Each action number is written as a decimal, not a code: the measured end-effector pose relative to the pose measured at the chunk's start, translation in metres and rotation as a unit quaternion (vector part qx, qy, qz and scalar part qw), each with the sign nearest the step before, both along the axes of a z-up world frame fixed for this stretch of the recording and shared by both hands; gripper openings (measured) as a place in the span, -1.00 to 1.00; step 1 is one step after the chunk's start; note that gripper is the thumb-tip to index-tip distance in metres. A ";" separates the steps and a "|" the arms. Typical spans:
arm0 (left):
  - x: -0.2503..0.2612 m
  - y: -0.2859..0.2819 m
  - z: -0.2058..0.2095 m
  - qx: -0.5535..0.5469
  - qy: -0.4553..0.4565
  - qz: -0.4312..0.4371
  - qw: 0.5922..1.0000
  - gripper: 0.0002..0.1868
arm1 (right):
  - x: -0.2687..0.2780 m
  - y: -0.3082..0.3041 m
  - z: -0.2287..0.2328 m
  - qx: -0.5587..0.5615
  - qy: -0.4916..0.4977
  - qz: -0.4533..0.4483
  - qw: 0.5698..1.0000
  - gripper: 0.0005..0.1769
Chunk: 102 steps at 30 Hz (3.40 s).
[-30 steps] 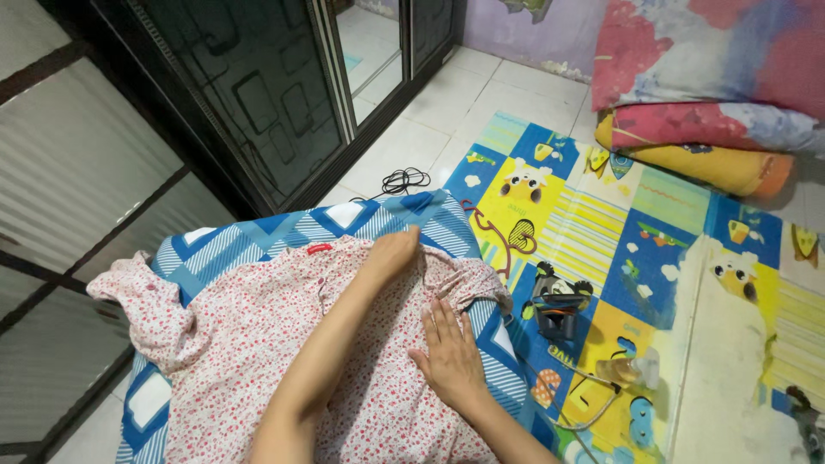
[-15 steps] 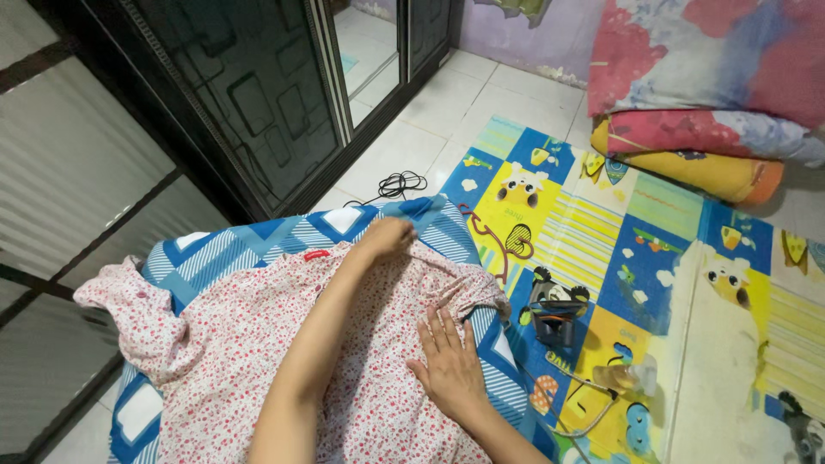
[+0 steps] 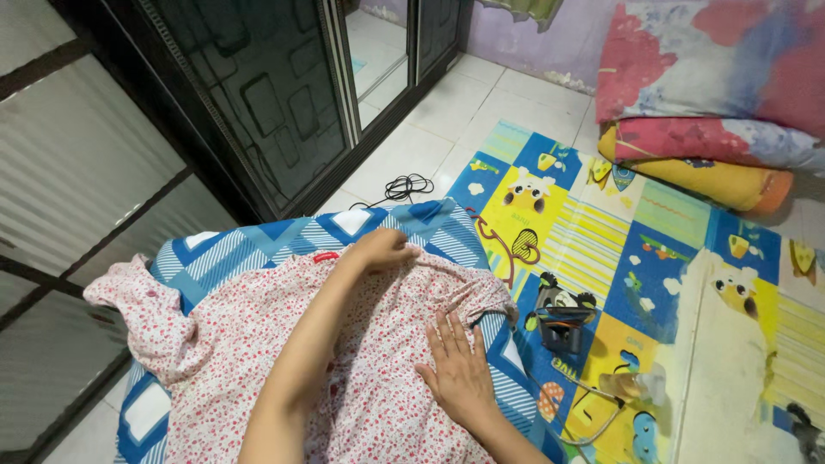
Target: The person irons a pink floral dress on a blue patterned ironing board. They smooth the fabric, use an iron to press the garment, and adjust the dress's position to ensure even ironing.
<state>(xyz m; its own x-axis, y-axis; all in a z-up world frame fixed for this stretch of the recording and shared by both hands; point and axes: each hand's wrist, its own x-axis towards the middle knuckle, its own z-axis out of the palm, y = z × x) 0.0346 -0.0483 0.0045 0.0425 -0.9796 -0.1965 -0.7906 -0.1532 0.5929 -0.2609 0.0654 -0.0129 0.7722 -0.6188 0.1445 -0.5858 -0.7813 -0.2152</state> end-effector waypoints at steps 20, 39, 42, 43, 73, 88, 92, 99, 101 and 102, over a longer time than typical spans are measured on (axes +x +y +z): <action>-0.028 0.009 -0.030 -0.297 -0.198 0.095 0.929 -0.60 | -0.024 -0.006 0.004 0.094 0.140 -0.229 0.959 0.11; 0.002 -0.008 -0.036 -0.091 -0.140 0.114 0.979 -0.38 | -0.194 -0.199 -0.193 0.169 -0.292 -0.479 0.810 -0.58; 0.031 -0.006 -0.034 0.017 -0.106 0.119 0.987 -0.32 | -0.195 -0.216 -0.161 0.113 -0.237 -0.456 0.850 -0.56; 0.042 -0.005 -0.036 0.036 -0.092 0.117 0.988 -0.32 | -0.197 -0.216 -0.145 0.093 -0.198 -0.431 0.875 -0.56; 0.051 0.060 -0.017 -0.133 -0.080 0.158 0.975 -0.60 | 0.011 -0.008 0.092 0.049 0.093 -0.157 0.982 -0.53; 0.074 0.060 -0.021 -0.049 -0.050 0.171 0.983 -0.44 | 0.082 -0.008 0.093 0.073 0.064 -0.187 0.978 -0.52; 0.074 0.066 -0.021 -0.032 -0.064 0.169 0.983 -0.48 | 0.084 -0.009 0.090 0.057 0.051 -0.176 0.981 -0.54; 0.070 0.066 -0.023 -0.016 -0.076 0.206 0.975 -0.51 | 0.117 -0.025 0.076 0.051 0.019 -0.231 0.971 -0.53; 0.071 0.065 -0.024 -0.012 -0.071 0.204 0.976 -0.50 | 0.126 -0.030 0.073 0.064 0.014 -0.244 0.967 -0.54; 0.072 0.065 -0.025 -0.008 -0.066 0.207 0.976 -0.51 | 0.131 -0.035 0.072 0.068 0.010 -0.256 0.964 -0.54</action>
